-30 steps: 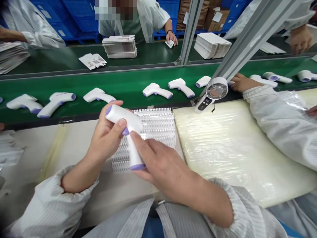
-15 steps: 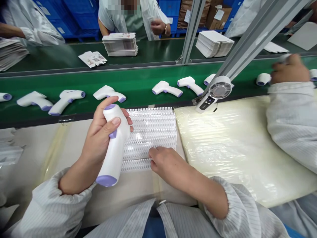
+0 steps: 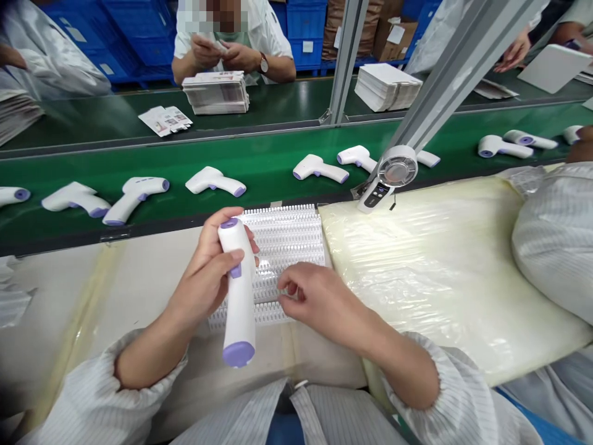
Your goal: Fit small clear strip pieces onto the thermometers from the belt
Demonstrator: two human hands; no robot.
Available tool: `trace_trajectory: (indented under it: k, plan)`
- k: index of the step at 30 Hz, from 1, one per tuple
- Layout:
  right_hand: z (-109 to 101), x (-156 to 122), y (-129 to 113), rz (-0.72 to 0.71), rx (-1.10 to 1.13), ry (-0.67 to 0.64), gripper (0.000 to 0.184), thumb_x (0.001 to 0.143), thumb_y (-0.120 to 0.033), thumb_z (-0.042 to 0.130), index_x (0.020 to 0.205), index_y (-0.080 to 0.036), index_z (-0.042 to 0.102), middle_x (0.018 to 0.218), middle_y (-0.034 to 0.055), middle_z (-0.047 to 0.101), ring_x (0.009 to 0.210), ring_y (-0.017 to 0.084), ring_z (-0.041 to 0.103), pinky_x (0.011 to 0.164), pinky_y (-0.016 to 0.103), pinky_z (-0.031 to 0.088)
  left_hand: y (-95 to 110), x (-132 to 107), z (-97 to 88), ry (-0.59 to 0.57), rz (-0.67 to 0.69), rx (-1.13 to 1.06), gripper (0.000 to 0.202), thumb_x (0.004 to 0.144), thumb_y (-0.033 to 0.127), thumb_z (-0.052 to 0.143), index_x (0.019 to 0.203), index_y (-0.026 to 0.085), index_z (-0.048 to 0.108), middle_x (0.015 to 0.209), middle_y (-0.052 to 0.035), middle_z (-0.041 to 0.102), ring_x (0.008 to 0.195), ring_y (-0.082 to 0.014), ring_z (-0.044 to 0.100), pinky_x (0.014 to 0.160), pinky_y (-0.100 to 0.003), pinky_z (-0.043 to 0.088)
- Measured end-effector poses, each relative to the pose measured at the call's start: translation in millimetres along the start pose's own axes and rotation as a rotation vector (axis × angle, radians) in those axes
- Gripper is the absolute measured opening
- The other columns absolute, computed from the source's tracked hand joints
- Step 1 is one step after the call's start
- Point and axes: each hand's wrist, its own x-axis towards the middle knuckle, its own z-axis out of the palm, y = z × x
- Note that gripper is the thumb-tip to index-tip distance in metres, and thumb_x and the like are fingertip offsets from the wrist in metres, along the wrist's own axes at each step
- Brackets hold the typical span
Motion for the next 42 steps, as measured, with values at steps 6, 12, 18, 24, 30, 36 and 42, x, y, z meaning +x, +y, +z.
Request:
trace_trajectory:
  k: [6, 12, 18, 24, 30, 36, 42]
  plan:
    - [19, 6, 3, -0.017, -0.491, -0.189, 0.013, 0.091, -0.007, 0.058, 0.094, -0.015, 0.068, 0.089, 0.0076, 0.072, 0.077, 0.02, 0.065, 0.068, 0.029, 0.039, 2, 3, -7.5, 0.077, -0.011, 0.021, 0.06, 0.083, 0.024, 0.061, 0.138, 0.035, 0.044, 0.103, -0.0015, 0.054, 0.089, -0.0201, 0.058, 0.071, -0.031, 0.05]
    - [17, 3, 0, -0.016, -0.441, -0.192, 0.019, 0.086, -0.003, 0.058, 0.074, -0.016, 0.065, 0.075, 0.0048, 0.07, 0.065, 0.017, 0.06, 0.06, 0.029, 0.033, -2, 2, -6.9, 0.056, -0.043, 0.044, 0.06, 0.084, 0.026, 0.062, 0.141, 0.036, 0.044, 0.102, -0.0013, 0.054, 0.087, -0.019, 0.055, 0.072, -0.031, 0.049]
    - [-2, 0, -6, 0.03, 0.574, 0.13, 0.006, 0.083, -0.024, 0.075, 0.078, -0.021, 0.073, 0.084, 0.0016, 0.076, 0.077, 0.017, 0.068, 0.069, 0.028, 0.051, -3, -7, 9.9, -0.06, -0.091, 0.048, 0.058, 0.087, 0.027, 0.062, 0.141, 0.036, 0.045, 0.108, -0.0007, 0.055, 0.084, -0.0153, 0.054, 0.071, -0.028, 0.046]
    - [13, 18, -12, -0.029, 0.95, 0.366, 0.008, 0.077, -0.023, 0.083, 0.073, -0.025, 0.077, 0.092, -0.0006, 0.073, 0.087, 0.016, 0.066, 0.078, 0.028, 0.052, 1, -23, 33.9, -0.114, -0.114, 0.077, 0.051, 0.095, 0.033, 0.058, 0.143, 0.033, 0.038, 0.107, -0.0005, 0.055, 0.079, -0.0129, 0.054, 0.076, -0.027, 0.048]
    - [23, 20, -11, -0.031, 0.956, 0.441, 0.009, 0.076, -0.021, 0.082, 0.071, -0.025, 0.077, 0.093, -0.0005, 0.068, 0.086, 0.016, 0.063, 0.073, 0.027, 0.051, -2, -28, 36.4, -0.143, -0.14, 0.067, 0.047, 0.1, 0.037, 0.052, 0.144, 0.035, 0.037, 0.131, -0.0026, 0.051, 0.096, -0.0144, 0.058, 0.087, -0.029, 0.05]
    - [22, 21, -11, -0.027, 0.924, 0.456, 0.008, 0.075, -0.023, 0.084, 0.071, -0.025, 0.077, 0.092, -0.0005, 0.067, 0.086, 0.015, 0.063, 0.074, 0.025, 0.05, -10, -26, 33.8, -0.129, -0.121, 0.042, 0.05, 0.101, 0.044, 0.049, 0.149, 0.036, 0.038, 0.145, -0.0039, 0.045, 0.135, -0.0236, 0.045, 0.113, -0.036, 0.036]
    - [21, 21, -14, -0.029, 0.884, 0.478, 0.008, 0.075, -0.024, 0.082, 0.07, -0.024, 0.075, 0.09, 0.001, 0.068, 0.082, 0.016, 0.063, 0.071, 0.026, 0.052, -6, -29, 35.0, -0.115, -0.157, 0.101, 0.054, 0.102, 0.057, 0.044, 0.15, 0.033, 0.037, 0.145, -0.0079, 0.047, 0.117, -0.025, 0.057, 0.1, -0.039, 0.045]
